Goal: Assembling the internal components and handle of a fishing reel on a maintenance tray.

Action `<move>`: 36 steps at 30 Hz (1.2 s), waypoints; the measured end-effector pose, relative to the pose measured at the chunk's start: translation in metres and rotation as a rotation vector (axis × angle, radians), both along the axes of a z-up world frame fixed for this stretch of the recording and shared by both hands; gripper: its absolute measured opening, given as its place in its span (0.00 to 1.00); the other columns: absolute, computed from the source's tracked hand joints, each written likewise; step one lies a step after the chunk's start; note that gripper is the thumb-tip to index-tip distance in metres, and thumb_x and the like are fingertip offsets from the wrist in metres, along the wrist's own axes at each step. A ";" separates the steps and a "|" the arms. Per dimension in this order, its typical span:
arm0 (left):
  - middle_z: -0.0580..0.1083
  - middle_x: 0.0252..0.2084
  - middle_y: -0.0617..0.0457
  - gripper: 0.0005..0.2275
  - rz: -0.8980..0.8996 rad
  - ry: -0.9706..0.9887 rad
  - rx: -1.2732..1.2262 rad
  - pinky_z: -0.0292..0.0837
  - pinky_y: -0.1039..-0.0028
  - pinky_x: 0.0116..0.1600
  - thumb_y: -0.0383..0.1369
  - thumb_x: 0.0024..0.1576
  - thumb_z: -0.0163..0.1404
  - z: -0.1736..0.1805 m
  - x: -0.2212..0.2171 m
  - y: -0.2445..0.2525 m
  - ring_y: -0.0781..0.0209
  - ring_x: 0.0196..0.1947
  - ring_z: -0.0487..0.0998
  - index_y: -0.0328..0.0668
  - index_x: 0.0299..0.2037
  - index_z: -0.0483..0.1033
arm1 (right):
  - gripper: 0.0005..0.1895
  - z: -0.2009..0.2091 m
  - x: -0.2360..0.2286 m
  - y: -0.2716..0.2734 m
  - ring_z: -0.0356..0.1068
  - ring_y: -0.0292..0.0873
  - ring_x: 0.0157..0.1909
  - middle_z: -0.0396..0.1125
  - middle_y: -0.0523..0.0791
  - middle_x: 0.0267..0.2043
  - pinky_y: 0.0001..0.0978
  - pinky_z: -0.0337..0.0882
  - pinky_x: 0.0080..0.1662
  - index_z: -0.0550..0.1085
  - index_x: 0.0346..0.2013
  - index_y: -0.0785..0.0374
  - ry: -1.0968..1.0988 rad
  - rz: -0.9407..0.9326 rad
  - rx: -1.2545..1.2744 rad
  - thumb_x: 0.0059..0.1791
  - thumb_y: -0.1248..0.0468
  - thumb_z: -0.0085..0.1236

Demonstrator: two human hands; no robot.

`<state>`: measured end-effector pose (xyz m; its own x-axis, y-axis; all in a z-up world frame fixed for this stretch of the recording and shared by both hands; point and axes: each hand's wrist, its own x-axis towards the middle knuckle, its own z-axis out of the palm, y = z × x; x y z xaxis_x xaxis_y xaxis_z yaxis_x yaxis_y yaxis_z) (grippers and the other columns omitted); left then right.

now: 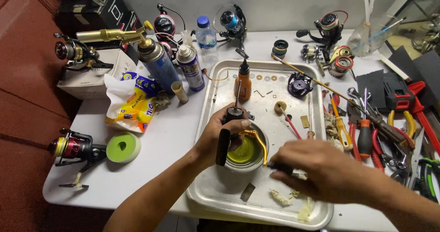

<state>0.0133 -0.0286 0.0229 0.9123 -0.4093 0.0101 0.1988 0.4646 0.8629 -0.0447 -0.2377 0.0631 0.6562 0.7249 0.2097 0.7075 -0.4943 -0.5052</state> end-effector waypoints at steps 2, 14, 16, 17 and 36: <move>0.56 0.15 0.55 0.07 -0.032 -0.012 0.000 0.52 0.83 0.12 0.28 0.48 0.52 -0.002 -0.002 -0.005 0.70 0.08 0.58 0.33 0.31 0.67 | 0.05 0.006 0.020 -0.015 0.71 0.41 0.23 0.68 0.43 0.20 0.31 0.72 0.27 0.73 0.29 0.56 -0.086 -0.110 0.038 0.45 0.60 0.49; 0.58 0.17 0.53 0.06 -0.086 -0.095 -0.005 0.53 0.81 0.13 0.27 0.48 0.51 -0.027 0.036 -0.006 0.68 0.08 0.60 0.34 0.31 0.68 | 0.06 -0.012 0.043 -0.017 0.70 0.46 0.26 0.67 0.45 0.21 0.37 0.71 0.30 0.70 0.31 0.58 -0.053 -0.090 -0.027 0.45 0.60 0.50; 0.58 0.17 0.52 0.06 -0.105 -0.136 0.007 0.55 0.81 0.13 0.27 0.48 0.52 -0.026 0.036 -0.005 0.67 0.08 0.61 0.33 0.31 0.68 | 0.05 -0.025 0.061 -0.026 0.68 0.46 0.24 0.65 0.45 0.20 0.37 0.69 0.28 0.71 0.31 0.59 -0.193 -0.183 0.084 0.44 0.61 0.52; 0.58 0.17 0.52 0.07 -0.105 -0.136 0.000 0.55 0.81 0.14 0.27 0.48 0.52 -0.023 0.035 -0.005 0.68 0.09 0.61 0.33 0.31 0.68 | 0.08 -0.032 0.068 -0.026 0.69 0.49 0.26 0.66 0.48 0.22 0.41 0.69 0.30 0.71 0.33 0.60 -0.175 -0.274 -0.014 0.45 0.59 0.51; 0.62 0.21 0.57 0.07 -0.093 -0.086 0.026 0.59 0.83 0.18 0.29 0.47 0.51 -0.008 0.035 -0.003 0.70 0.13 0.62 0.40 0.29 0.64 | 0.13 -0.004 0.045 0.006 0.68 0.44 0.28 0.69 0.44 0.29 0.38 0.65 0.33 0.68 0.35 0.56 0.421 0.078 -0.325 0.50 0.52 0.41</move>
<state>0.0480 -0.0316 0.0151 0.8669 -0.4928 0.0748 0.1646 0.4247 0.8903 0.0008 -0.2313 0.0591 0.5767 0.7587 -0.3031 0.5178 -0.6264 -0.5826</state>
